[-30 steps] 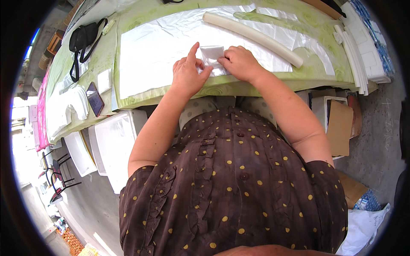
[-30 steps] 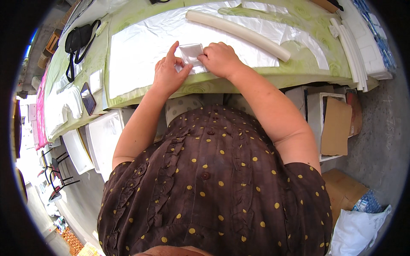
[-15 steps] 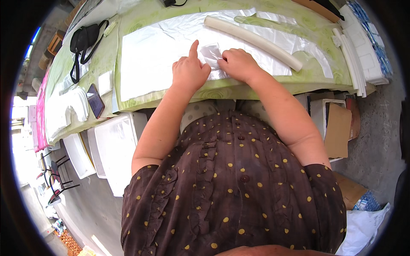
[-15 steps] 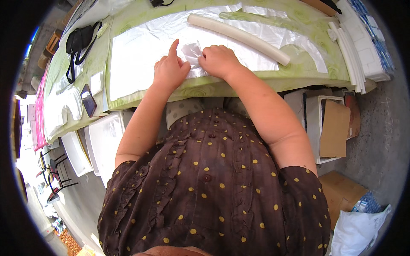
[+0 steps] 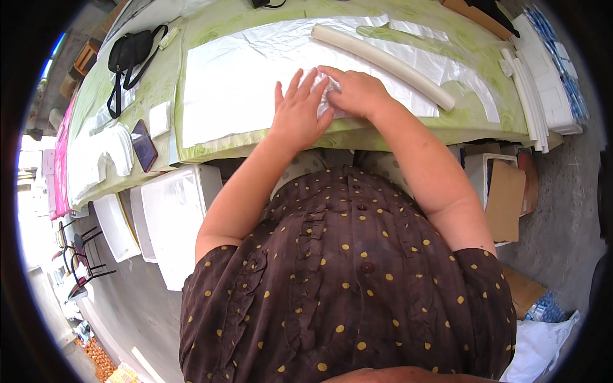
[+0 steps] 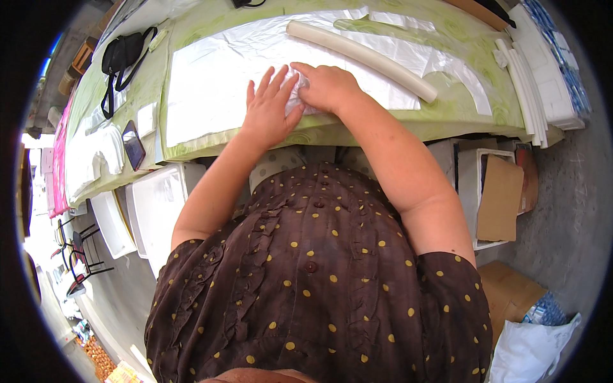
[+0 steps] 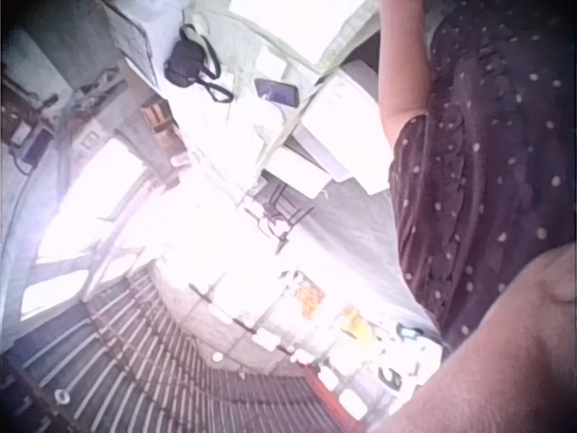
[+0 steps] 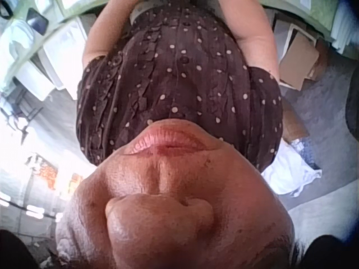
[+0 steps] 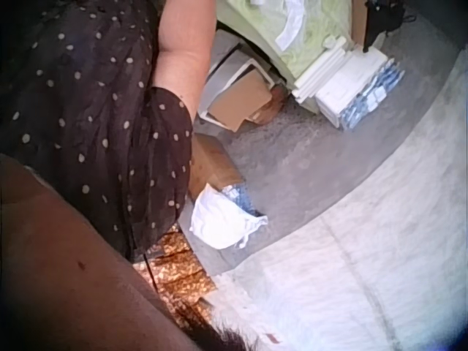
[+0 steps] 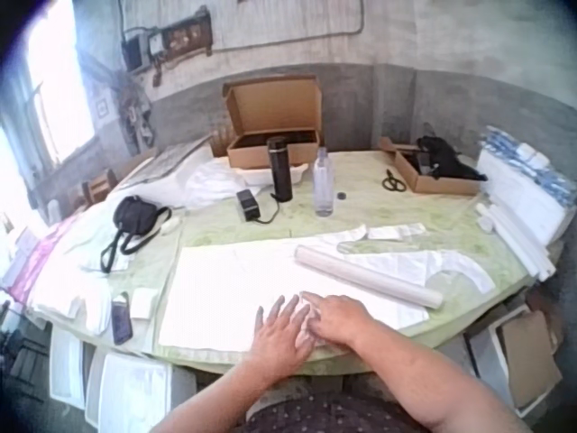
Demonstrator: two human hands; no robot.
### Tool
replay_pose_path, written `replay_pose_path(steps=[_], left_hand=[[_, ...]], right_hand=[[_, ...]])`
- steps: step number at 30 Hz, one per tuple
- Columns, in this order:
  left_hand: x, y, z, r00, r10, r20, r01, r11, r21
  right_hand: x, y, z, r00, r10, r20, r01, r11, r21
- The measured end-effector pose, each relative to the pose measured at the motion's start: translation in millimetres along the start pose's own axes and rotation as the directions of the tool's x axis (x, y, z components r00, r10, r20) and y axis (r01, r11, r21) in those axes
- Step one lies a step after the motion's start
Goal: The person wraps white rectangular items in clear plastic film on a green table. They roll the film over each item, fold the edges, and place the wrapped items into a white tray. The process is repeated for multiple items.
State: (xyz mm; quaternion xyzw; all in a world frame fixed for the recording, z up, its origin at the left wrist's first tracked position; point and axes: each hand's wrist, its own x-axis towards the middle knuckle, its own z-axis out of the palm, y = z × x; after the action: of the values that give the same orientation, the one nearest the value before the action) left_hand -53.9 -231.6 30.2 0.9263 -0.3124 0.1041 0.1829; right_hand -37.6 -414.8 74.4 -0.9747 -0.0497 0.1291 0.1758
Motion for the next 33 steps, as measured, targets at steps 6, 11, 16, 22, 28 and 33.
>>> replay_pose_path(steps=[6, 11, 16, 22, 28, 33], left_hand=[[-83.2, 26.0, 13.3, 0.951, -0.251, 0.178, 0.286, 0.508, -0.813], [-89.0, 21.2, 8.1, 0.56, -0.251, 0.789, 0.504, -0.653, -0.565], [-85.3, 34.2, 4.2, 0.623, -0.347, 0.701, 0.368, -0.661, -0.654], [-88.0, 40.3, -10.9, 0.678, -0.356, 0.644, 0.43, -0.518, -0.739], [-99.0, 30.0, -7.9, 0.823, -0.466, 0.325, 0.295, -0.14, -0.945], [-89.5, -36.4, -49.7, 0.65, -0.706, 0.281, 0.367, -0.032, -0.93]], right_hand=[[12.6, -2.0, -2.9, 1.0, 0.023, 0.015, -0.023, 1.0, 0.007], [-28.8, -14.9, 9.2, 0.983, -0.157, 0.092, 0.166, 0.98, -0.111], [-86.9, -20.8, 49.8, 0.938, -0.201, -0.282, 0.299, 0.88, 0.369], [-88.2, -21.6, 64.0, 0.988, 0.027, -0.152, 0.123, 0.464, 0.877], [-80.9, -20.3, 77.7, 0.939, 0.033, -0.344, 0.292, 0.455, 0.841], [-84.6, -26.6, 81.0, 0.956, -0.009, -0.292, 0.27, 0.415, 0.869]])
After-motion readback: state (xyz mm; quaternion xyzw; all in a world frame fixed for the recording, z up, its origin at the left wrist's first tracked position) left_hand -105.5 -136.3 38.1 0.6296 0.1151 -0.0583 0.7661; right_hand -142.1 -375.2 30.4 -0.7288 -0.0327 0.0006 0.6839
